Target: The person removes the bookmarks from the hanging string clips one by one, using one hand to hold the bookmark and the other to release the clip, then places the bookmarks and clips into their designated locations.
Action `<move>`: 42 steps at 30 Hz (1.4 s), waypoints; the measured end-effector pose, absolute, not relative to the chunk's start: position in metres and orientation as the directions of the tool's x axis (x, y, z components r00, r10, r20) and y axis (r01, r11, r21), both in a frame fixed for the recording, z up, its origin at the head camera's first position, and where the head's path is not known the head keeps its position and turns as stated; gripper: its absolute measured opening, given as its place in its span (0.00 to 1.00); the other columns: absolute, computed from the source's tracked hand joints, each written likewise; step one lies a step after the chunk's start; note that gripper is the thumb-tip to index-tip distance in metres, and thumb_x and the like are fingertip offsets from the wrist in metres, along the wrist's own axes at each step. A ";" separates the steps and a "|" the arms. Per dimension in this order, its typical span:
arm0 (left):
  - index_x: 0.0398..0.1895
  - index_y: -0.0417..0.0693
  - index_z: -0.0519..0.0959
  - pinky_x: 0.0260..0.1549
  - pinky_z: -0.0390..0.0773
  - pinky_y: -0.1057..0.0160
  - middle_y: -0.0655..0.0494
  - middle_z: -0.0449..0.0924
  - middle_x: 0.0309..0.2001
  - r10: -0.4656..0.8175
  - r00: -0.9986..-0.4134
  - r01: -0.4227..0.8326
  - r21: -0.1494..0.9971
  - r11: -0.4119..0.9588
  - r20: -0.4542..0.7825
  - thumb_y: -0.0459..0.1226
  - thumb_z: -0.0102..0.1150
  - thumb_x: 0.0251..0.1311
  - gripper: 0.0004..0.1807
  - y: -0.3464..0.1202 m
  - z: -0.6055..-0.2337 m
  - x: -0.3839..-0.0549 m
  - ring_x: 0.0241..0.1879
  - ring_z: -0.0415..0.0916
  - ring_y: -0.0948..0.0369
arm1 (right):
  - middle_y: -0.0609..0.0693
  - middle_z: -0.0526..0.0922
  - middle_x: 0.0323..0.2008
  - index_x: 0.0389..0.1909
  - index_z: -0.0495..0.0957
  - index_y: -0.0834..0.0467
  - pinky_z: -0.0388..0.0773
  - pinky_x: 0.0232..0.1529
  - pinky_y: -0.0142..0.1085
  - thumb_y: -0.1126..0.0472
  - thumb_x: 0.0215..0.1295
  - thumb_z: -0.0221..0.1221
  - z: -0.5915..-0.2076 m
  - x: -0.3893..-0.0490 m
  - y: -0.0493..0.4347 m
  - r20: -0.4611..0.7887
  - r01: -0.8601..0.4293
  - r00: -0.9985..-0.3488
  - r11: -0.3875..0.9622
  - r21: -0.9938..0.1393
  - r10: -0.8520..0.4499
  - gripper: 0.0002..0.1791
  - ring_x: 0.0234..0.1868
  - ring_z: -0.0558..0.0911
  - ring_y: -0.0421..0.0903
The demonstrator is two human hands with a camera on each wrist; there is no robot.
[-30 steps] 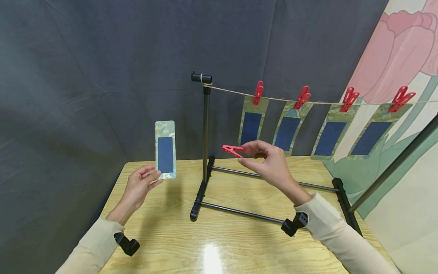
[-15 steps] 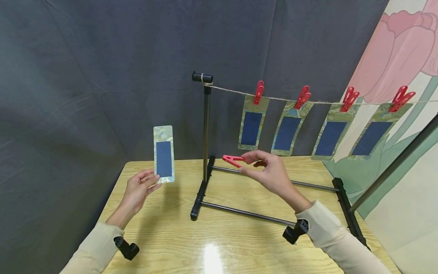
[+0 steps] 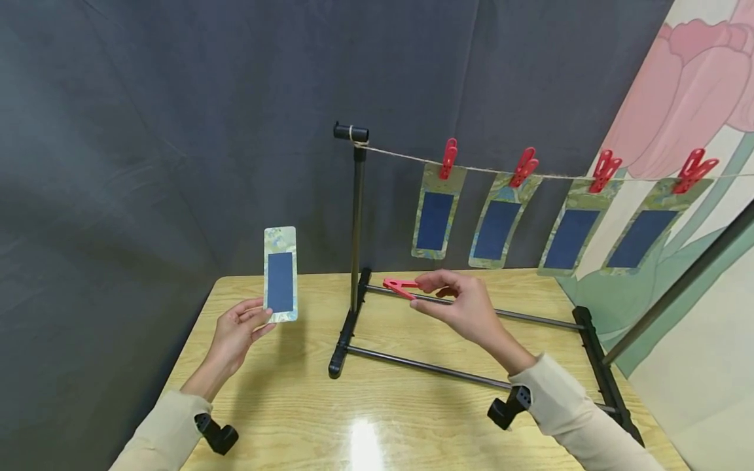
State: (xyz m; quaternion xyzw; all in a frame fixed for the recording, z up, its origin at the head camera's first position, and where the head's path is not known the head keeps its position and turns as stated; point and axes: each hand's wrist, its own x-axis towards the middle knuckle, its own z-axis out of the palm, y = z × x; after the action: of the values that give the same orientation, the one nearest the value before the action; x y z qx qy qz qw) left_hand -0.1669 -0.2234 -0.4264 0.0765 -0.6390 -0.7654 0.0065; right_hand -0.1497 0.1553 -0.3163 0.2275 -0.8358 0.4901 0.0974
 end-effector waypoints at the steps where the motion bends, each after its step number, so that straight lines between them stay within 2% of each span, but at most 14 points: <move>1: 0.54 0.31 0.69 0.45 0.81 0.62 0.58 0.81 0.34 -0.111 -0.987 -0.091 0.978 -0.189 -0.114 0.26 0.57 0.65 0.16 -0.224 -0.427 -0.167 0.38 0.80 0.64 | 0.58 0.85 0.40 0.43 0.82 0.67 0.83 0.41 0.45 0.70 0.53 0.71 -0.318 -0.150 0.156 0.383 -0.474 -0.879 0.416 -0.776 -0.286 0.16 0.40 0.83 0.52; 4: 0.53 0.33 0.70 0.45 0.81 0.63 0.58 0.80 0.33 -0.116 -0.985 -0.106 0.975 -0.196 -0.131 0.25 0.57 0.64 0.15 -0.224 -0.429 -0.165 0.36 0.80 0.64 | 0.56 0.85 0.39 0.44 0.83 0.66 0.83 0.41 0.41 0.69 0.53 0.71 -0.321 -0.148 0.156 0.362 -0.455 -0.888 0.424 -0.783 -0.284 0.16 0.40 0.83 0.52; 8: 0.53 0.33 0.69 0.46 0.81 0.62 0.57 0.80 0.33 -0.117 -0.983 -0.119 0.974 -0.195 -0.143 0.25 0.57 0.64 0.16 -0.224 -0.433 -0.163 0.37 0.80 0.64 | 0.54 0.85 0.38 0.43 0.83 0.64 0.82 0.41 0.45 0.68 0.53 0.71 -0.328 -0.147 0.156 0.339 -0.432 -0.899 0.433 -0.791 -0.277 0.15 0.39 0.83 0.51; 12: 0.54 0.31 0.69 0.46 0.81 0.62 0.57 0.80 0.33 -0.116 -0.982 -0.122 0.974 -0.192 -0.146 0.25 0.56 0.65 0.16 -0.224 -0.437 -0.162 0.38 0.80 0.64 | 0.49 0.85 0.38 0.43 0.84 0.58 0.82 0.42 0.47 0.62 0.52 0.73 -0.351 -0.158 0.163 0.340 -0.430 -0.901 0.438 -0.790 -0.271 0.16 0.39 0.82 0.45; 14: 0.55 0.30 0.68 0.46 0.81 0.62 0.57 0.81 0.33 -0.116 -0.982 -0.126 0.974 -0.190 -0.150 0.25 0.56 0.65 0.17 -0.225 -0.440 -0.162 0.38 0.80 0.64 | 0.46 0.85 0.38 0.43 0.85 0.55 0.82 0.42 0.42 0.59 0.52 0.74 -0.360 -0.162 0.166 0.343 -0.433 -0.899 0.443 -0.785 -0.272 0.17 0.39 0.82 0.42; 21: 0.55 0.29 0.68 0.46 0.81 0.62 0.57 0.81 0.33 -0.123 -0.979 -0.135 0.972 -0.194 -0.160 0.24 0.55 0.65 0.16 -0.227 -0.450 -0.159 0.36 0.80 0.64 | 0.51 0.85 0.38 0.43 0.83 0.63 0.81 0.41 0.42 0.68 0.52 0.71 -0.344 -0.146 0.157 0.331 -0.430 -0.900 0.461 -0.776 -0.283 0.15 0.39 0.82 0.48; 32: 0.57 0.29 0.67 0.46 0.81 0.63 0.57 0.80 0.34 -0.130 -0.973 -0.163 0.969 -0.185 -0.189 0.25 0.56 0.65 0.19 -0.229 -0.459 -0.155 0.36 0.80 0.64 | 0.44 0.85 0.40 0.44 0.85 0.54 0.81 0.42 0.38 0.57 0.52 0.74 -0.384 -0.161 0.166 0.308 -0.410 -0.907 0.429 -0.805 -0.287 0.17 0.40 0.81 0.41; 42: 0.55 0.30 0.68 0.45 0.81 0.62 0.56 0.81 0.34 -0.133 -0.974 -0.158 0.972 -0.176 -0.182 0.25 0.56 0.65 0.17 -0.234 -0.467 -0.151 0.37 0.80 0.64 | 0.42 0.85 0.38 0.43 0.85 0.53 0.82 0.40 0.44 0.57 0.50 0.75 -0.392 -0.158 0.162 0.324 -0.428 -0.897 0.413 -0.804 -0.299 0.17 0.39 0.82 0.44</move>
State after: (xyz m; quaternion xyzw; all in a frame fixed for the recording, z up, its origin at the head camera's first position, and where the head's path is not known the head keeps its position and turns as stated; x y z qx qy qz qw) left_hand -0.1513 -0.2341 -0.4666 0.1134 -0.6417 -0.7585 -0.0081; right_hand -0.1583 0.1620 -0.3925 0.2169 -0.8379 0.4966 0.0651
